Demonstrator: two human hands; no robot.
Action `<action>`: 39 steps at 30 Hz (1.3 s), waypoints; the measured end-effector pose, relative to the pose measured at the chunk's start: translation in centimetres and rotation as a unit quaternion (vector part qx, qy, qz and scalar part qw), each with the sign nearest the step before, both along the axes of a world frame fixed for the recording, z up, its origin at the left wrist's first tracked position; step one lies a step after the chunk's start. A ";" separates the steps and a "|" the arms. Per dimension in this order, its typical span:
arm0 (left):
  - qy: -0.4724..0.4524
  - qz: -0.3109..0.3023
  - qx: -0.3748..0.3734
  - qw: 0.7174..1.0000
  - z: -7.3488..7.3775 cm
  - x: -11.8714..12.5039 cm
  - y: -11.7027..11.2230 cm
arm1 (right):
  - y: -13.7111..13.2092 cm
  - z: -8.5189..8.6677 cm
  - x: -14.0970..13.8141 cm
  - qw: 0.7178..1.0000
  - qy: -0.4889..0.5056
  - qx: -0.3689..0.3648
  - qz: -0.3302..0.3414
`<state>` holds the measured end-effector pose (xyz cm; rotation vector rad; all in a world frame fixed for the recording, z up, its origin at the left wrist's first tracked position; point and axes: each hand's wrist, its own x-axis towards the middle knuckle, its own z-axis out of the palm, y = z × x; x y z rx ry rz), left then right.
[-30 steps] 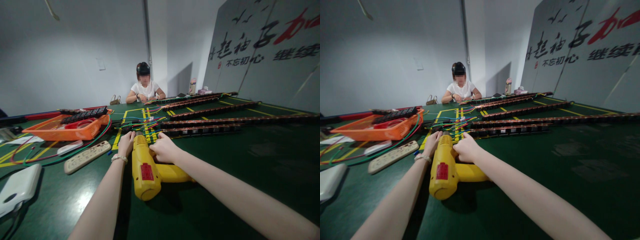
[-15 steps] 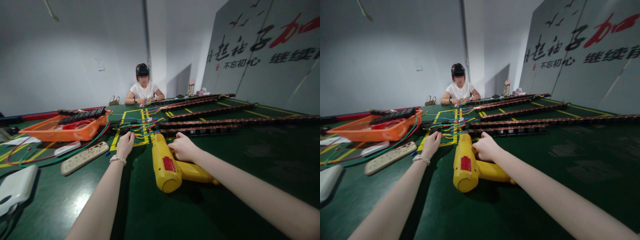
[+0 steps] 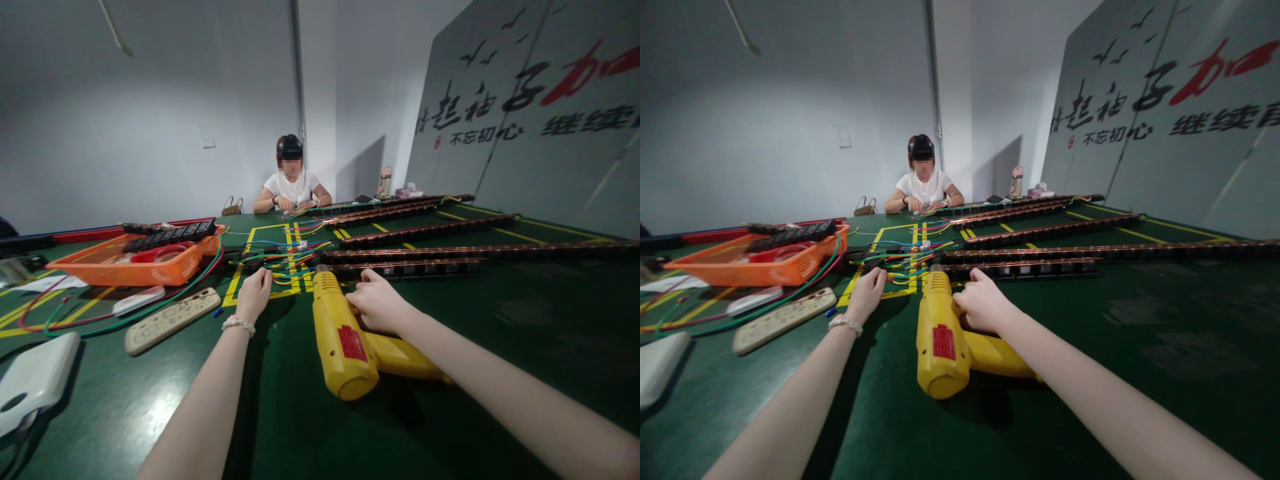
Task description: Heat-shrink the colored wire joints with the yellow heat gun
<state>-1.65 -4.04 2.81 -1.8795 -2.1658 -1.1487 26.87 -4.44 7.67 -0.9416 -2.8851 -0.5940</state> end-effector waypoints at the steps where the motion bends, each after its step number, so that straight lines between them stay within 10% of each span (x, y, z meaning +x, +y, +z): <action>1: 0.000 -0.001 0.000 1.000 0.0 0.0 0.0 | 0.0 0.0 -0.1 1.000 -0.003 0.000 0.001; 39: -0.073 0.000 0.003 0.997 -0.3 -0.5 0.4 | -1.4 0.0 -8.0 0.994 0.019 -0.004 0.112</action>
